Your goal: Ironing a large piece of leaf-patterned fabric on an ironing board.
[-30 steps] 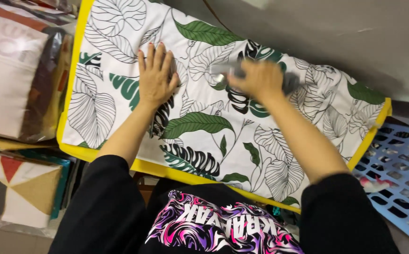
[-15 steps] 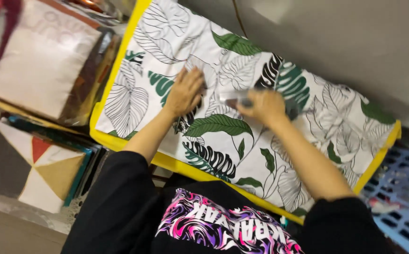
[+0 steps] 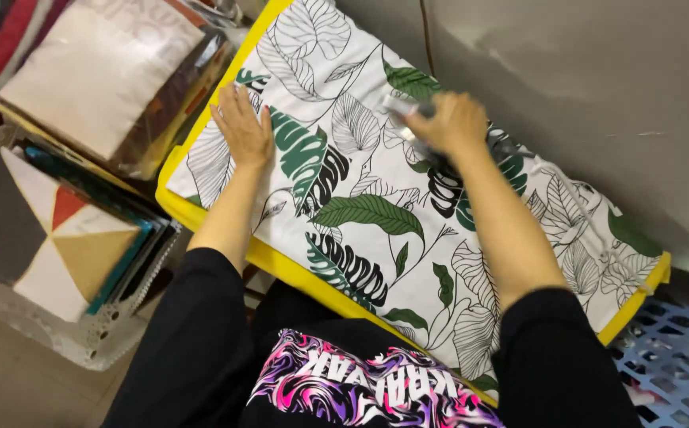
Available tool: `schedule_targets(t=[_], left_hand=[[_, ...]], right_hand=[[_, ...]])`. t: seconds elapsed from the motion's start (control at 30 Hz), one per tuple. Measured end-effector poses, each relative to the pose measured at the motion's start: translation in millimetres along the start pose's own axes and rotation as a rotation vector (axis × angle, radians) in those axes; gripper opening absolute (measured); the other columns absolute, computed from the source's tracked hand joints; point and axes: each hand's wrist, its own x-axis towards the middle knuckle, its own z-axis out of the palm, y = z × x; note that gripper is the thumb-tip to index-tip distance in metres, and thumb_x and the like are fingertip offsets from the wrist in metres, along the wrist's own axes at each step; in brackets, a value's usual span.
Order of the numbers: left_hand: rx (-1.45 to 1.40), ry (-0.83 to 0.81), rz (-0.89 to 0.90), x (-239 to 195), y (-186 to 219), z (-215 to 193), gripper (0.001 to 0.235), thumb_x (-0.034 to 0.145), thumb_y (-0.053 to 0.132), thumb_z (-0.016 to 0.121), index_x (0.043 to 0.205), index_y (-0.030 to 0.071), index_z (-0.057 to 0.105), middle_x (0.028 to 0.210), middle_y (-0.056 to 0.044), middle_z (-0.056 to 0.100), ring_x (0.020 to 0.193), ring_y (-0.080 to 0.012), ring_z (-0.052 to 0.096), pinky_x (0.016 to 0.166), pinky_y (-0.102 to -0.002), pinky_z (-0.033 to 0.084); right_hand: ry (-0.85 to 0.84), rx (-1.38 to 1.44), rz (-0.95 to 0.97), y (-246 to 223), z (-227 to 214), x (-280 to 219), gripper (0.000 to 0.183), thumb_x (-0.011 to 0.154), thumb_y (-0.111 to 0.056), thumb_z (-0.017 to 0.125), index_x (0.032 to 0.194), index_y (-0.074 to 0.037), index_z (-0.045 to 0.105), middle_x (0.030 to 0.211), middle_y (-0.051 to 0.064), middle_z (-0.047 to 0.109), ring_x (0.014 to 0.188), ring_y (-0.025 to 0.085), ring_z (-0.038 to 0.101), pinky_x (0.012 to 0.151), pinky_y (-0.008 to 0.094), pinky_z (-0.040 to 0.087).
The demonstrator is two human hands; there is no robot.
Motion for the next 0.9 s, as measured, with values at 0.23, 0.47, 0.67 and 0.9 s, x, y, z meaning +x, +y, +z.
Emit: schedule_targets(t=[0.23, 0.47, 0.67, 0.9], left_hand=[[-0.205, -0.290, -0.159, 135, 6, -13, 0.053, 0.096, 0.045, 0.075, 0.129, 0.007, 0.060, 0.136, -0.018, 0.057, 0.136, -0.0371, 0.050, 0.116, -0.049, 0.040], [-0.226, -0.560, -0.147, 229, 5, 36, 0.083, 0.052, 0.042, 0.100, 0.112, -0.002, 0.063, 0.110, -0.025, 0.068, 0.103, -0.0437, 0.066, 0.086, -0.049, 0.053], [-0.164, -0.700, 0.017, 248, 1, 35, 0.067, 0.061, 0.031, 0.097, 0.110, -0.003, 0.067, 0.109, -0.024, 0.072, 0.101, -0.0389, 0.069, 0.086, -0.046, 0.056], [-0.431, -1.036, -0.081, 255, -10, 64, 0.033, 0.075, 0.022, 0.089, 0.092, -0.003, 0.075, 0.087, -0.015, 0.073, 0.080, -0.0269, 0.074, 0.079, -0.038, 0.059]], right_hand=[[-0.108, -0.066, -0.130, 7, -1, -109, 0.050, 0.081, -0.069, 0.066, 0.097, -0.024, 0.079, 0.077, 0.011, 0.074, 0.071, 0.031, 0.072, 0.068, 0.043, 0.057], [-0.173, -0.103, 0.308, 43, -5, -115, 0.054, 0.084, -0.072, 0.066, 0.099, -0.022, 0.078, 0.070, 0.010, 0.072, 0.063, 0.028, 0.071, 0.061, 0.041, 0.058], [-0.159, -0.160, 0.302, 48, 5, -90, 0.055, 0.081, -0.072, 0.067, 0.101, -0.023, 0.080, 0.064, 0.010, 0.071, 0.058, 0.028, 0.072, 0.056, 0.042, 0.057], [-0.038, -0.073, 0.392, 17, -4, -23, 0.054, 0.083, -0.068, 0.071, 0.104, -0.019, 0.081, 0.074, 0.014, 0.074, 0.066, 0.033, 0.072, 0.064, 0.046, 0.057]])
